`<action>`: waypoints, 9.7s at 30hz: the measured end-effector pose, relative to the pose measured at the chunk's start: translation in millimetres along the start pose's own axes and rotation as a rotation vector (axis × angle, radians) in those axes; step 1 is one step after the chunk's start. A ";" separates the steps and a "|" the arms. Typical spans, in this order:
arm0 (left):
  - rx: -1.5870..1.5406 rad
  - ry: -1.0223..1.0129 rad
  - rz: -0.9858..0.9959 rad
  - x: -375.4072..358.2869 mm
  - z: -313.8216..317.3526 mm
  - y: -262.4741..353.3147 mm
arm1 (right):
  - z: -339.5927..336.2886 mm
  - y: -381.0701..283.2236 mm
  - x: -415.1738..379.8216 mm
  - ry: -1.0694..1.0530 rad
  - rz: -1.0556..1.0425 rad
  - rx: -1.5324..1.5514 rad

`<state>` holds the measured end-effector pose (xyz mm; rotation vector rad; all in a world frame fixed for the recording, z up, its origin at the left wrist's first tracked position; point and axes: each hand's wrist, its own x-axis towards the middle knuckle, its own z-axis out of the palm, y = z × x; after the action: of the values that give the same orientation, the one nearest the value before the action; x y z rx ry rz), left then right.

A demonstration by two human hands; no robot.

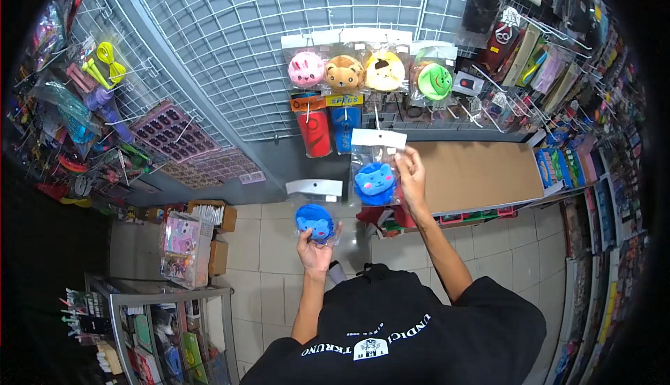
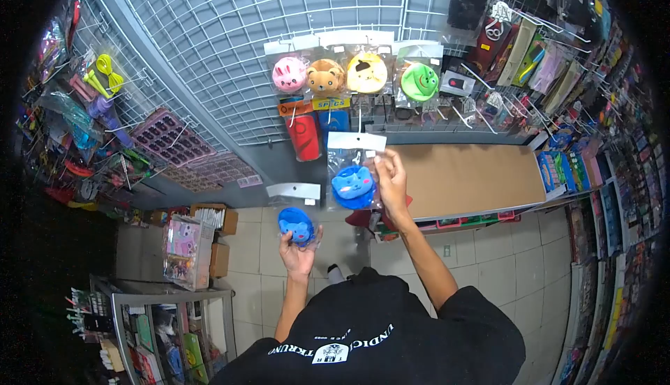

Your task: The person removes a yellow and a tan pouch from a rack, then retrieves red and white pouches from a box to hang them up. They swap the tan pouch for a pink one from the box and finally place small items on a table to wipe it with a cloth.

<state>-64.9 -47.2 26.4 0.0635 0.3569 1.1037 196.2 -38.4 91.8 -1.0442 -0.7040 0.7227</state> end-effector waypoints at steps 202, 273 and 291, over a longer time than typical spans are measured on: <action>1.822 1.507 0.173 -650.2 -308.3 -123.8 | 114.3 219.4 -590.4 -1.638 -0.024 -0.580; 0.927 2.437 0.195 -786.5 -382.6 -120.4 | 152.7 172.9 -616.4 -1.509 -0.775 -0.696; 1.057 2.471 0.095 -792.0 -389.5 -124.9 | 168.4 289.8 -758.3 -1.730 0.479 -0.824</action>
<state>-395.7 -851.3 -169.9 -0.4195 3.0800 0.3378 -427.8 -467.5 -245.9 -1.1307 -2.4200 1.8600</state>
